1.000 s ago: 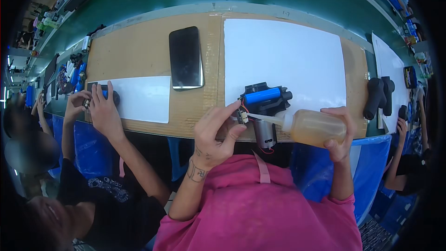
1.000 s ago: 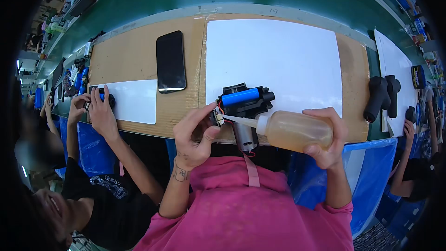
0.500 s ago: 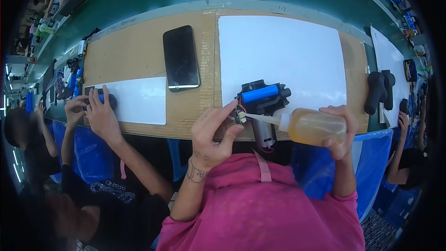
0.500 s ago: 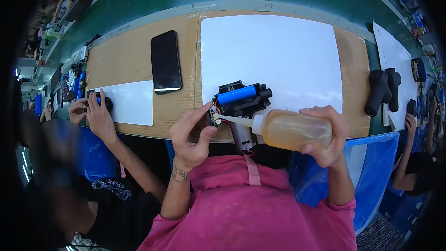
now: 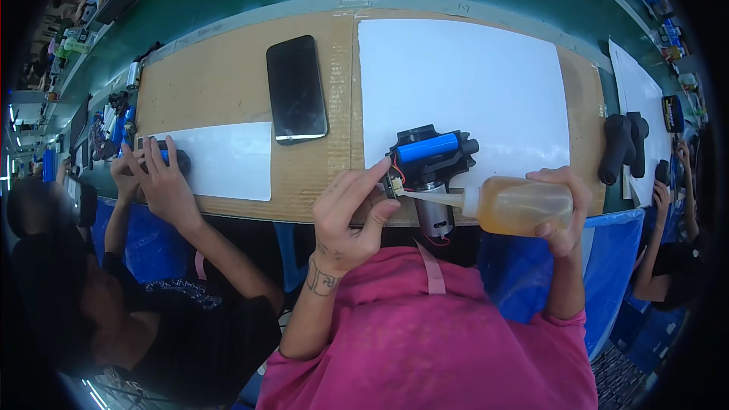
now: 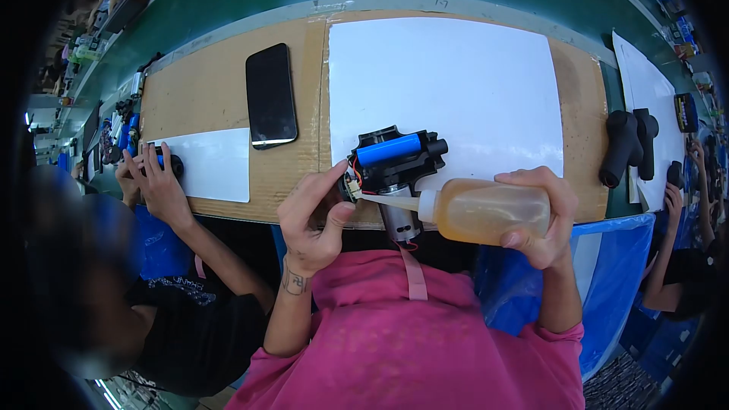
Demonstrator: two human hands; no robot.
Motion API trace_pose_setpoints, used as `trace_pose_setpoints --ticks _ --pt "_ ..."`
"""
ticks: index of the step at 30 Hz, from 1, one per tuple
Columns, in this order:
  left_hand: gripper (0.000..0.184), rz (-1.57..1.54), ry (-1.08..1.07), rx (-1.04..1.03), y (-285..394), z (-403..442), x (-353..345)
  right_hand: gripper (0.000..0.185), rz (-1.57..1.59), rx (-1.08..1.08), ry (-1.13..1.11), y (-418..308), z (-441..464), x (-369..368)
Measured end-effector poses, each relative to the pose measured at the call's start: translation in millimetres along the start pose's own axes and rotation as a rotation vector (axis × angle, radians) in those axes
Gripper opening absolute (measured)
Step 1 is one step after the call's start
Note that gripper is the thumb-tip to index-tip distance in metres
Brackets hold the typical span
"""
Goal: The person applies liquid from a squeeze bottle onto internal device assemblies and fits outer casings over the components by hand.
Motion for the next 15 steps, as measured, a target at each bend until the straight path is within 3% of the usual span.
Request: trace_pose_setpoints --ticks 4,7,12,15 --pt "0.044 0.003 -0.003 0.003 -0.6 -0.8 0.0 0.080 0.002 0.018 -0.025 -1.5 2.0 -5.7" --pt "0.044 -0.001 0.004 0.010 -1.5 -1.5 -0.2 0.092 -0.069 -0.103 -0.065 6.0 1.1 -6.0" --pt "0.043 -0.009 0.014 -0.015 -0.4 -0.9 0.7 0.090 0.064 -0.060 -0.014 35.5 -4.6 17.0" --pt "0.043 -0.012 0.019 -0.026 -1.6 -3.6 2.2 0.090 0.819 -0.389 0.429 67.6 -18.7 26.5"
Point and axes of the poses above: each hand's wrist, its own z-axis towards the middle knuckle, its own x-axis out of the back of the hand, y = z × x, the point moved 8 cm from there along z, towards the middle knuckle, and after that the axes turned 10 degrees about x, right-handed, at the moved point
